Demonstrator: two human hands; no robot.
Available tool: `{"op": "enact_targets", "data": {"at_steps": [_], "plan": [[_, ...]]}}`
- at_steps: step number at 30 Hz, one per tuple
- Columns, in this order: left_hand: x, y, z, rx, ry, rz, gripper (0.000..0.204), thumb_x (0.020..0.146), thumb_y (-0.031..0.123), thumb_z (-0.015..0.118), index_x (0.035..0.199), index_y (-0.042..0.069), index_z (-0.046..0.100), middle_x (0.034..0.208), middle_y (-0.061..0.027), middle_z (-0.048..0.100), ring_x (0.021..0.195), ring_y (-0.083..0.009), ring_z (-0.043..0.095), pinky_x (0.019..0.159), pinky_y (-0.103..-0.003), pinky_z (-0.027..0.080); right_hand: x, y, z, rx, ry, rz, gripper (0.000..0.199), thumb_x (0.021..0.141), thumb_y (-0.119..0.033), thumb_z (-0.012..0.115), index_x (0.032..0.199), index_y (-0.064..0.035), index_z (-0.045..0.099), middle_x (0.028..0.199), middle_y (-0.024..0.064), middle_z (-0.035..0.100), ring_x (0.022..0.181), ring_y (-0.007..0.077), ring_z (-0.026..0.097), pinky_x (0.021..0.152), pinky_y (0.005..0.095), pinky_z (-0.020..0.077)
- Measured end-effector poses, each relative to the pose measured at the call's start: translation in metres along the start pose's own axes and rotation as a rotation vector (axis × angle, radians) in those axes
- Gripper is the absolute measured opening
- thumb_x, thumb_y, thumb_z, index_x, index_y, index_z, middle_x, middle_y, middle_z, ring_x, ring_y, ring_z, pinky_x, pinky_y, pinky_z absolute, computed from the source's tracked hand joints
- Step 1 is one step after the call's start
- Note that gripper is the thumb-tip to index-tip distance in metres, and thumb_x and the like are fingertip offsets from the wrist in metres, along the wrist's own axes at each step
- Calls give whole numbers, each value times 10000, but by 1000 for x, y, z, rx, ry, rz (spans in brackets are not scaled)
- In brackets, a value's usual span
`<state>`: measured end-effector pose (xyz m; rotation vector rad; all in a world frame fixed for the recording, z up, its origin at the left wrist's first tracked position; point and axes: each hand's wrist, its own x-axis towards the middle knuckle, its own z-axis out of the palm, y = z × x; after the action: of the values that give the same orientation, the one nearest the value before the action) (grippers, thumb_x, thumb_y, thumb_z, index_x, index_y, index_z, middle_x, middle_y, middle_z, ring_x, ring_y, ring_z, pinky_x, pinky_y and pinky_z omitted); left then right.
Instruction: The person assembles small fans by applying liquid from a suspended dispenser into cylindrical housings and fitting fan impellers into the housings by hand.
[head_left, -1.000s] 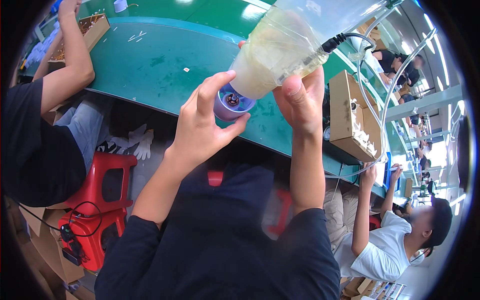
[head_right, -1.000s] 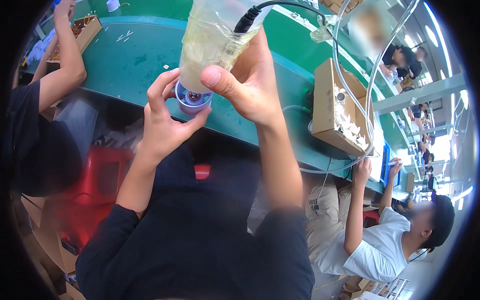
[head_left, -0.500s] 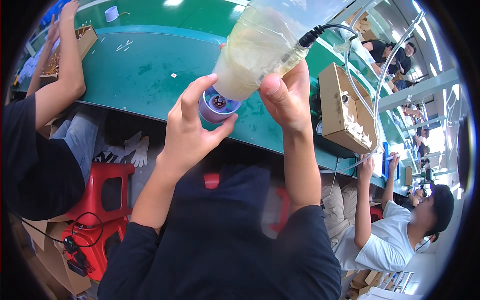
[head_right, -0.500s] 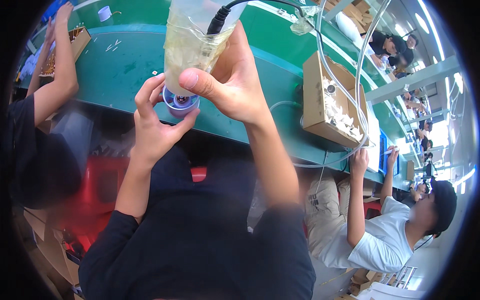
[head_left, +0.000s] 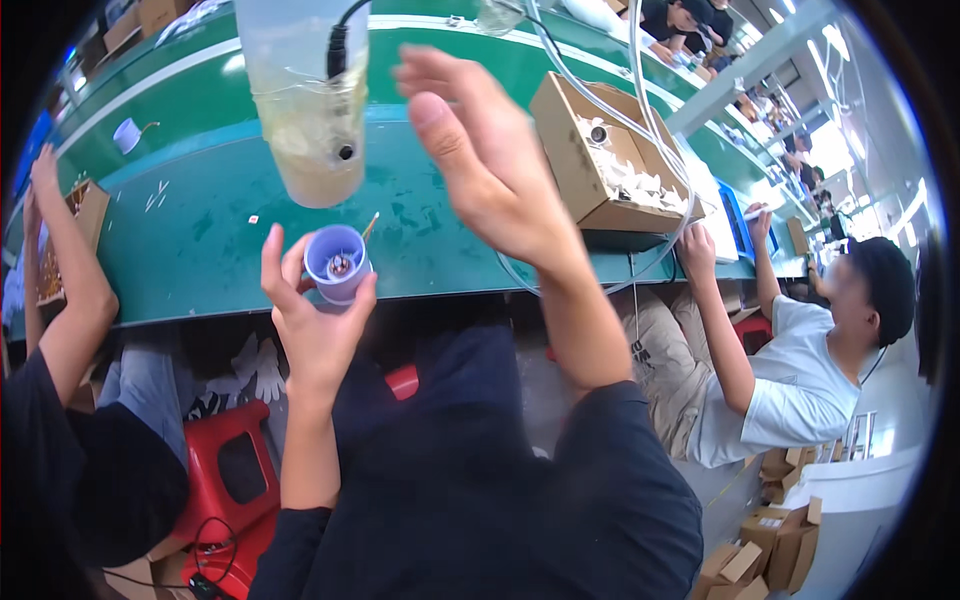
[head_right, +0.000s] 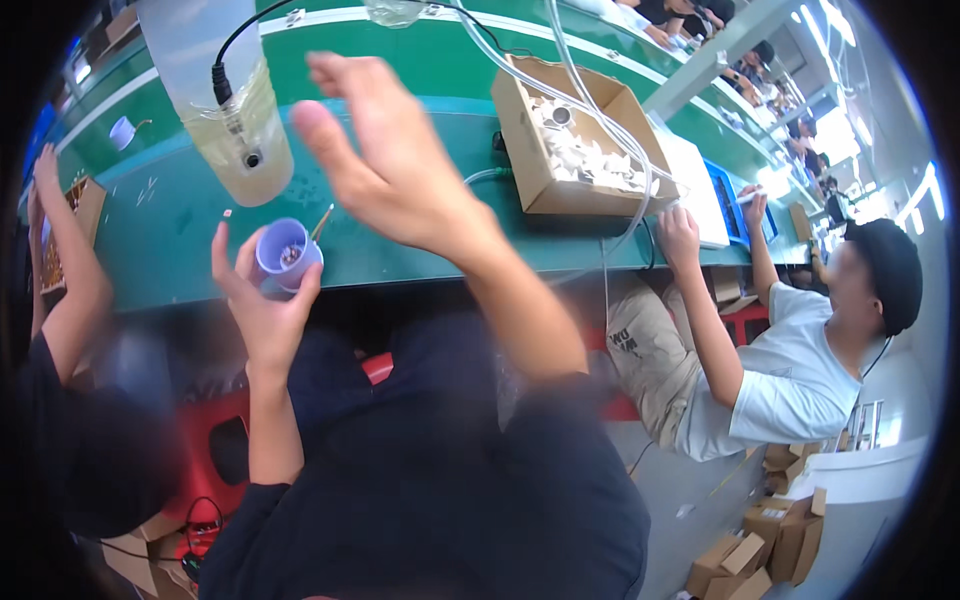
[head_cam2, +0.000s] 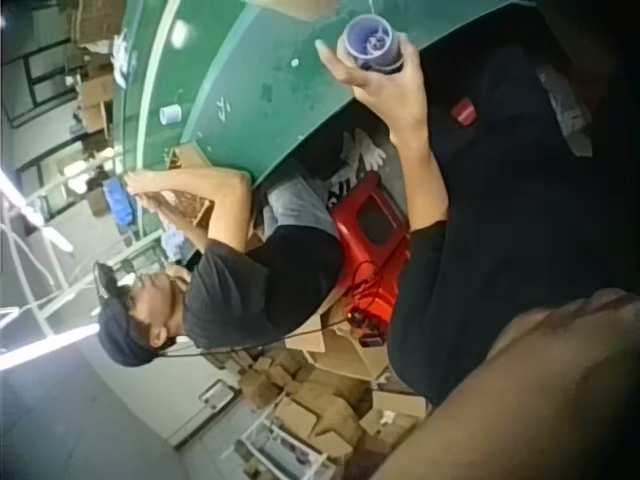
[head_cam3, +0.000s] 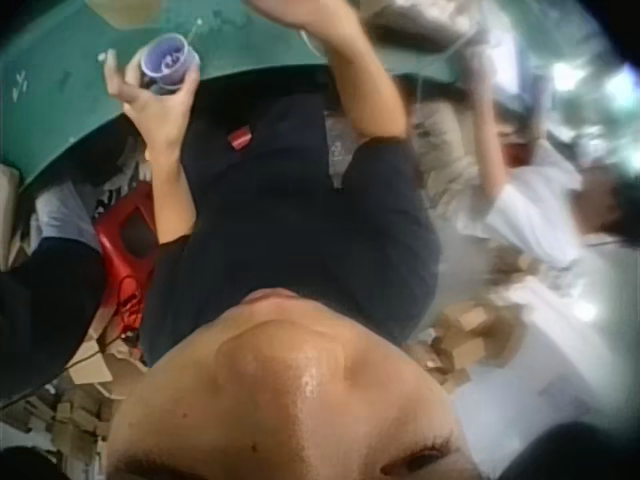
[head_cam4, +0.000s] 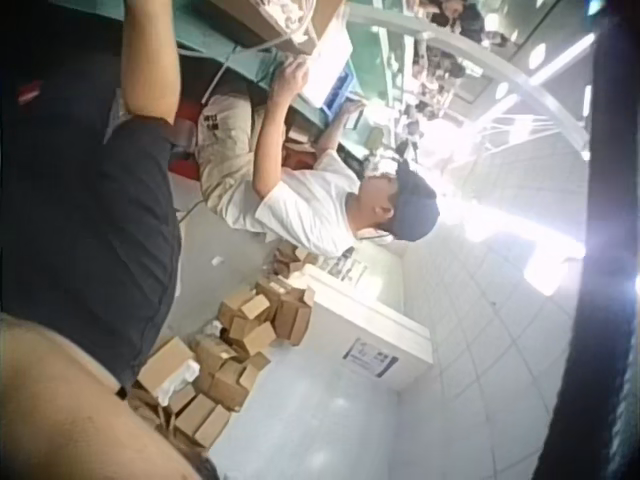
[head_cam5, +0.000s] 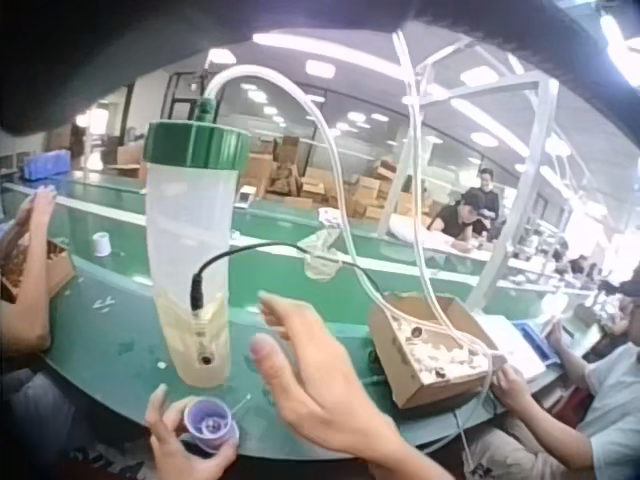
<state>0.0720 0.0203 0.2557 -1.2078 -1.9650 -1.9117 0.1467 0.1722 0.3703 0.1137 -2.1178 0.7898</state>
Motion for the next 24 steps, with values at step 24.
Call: {"op": "enact_targets", "data": {"at_steps": [24], "plan": [[-39, 24, 33, -124, -334, 257, 812, 616, 38, 747, 1266, 71, 261, 1055, -200, 549, 902, -279, 602, 769, -340, 485, -2, 104, -168, -794, -338, 1112, 198, 752, -126, 514, 895, -28, 610, 740, 69, 596, 685, 120, 551, 567, 225, 430]]}}
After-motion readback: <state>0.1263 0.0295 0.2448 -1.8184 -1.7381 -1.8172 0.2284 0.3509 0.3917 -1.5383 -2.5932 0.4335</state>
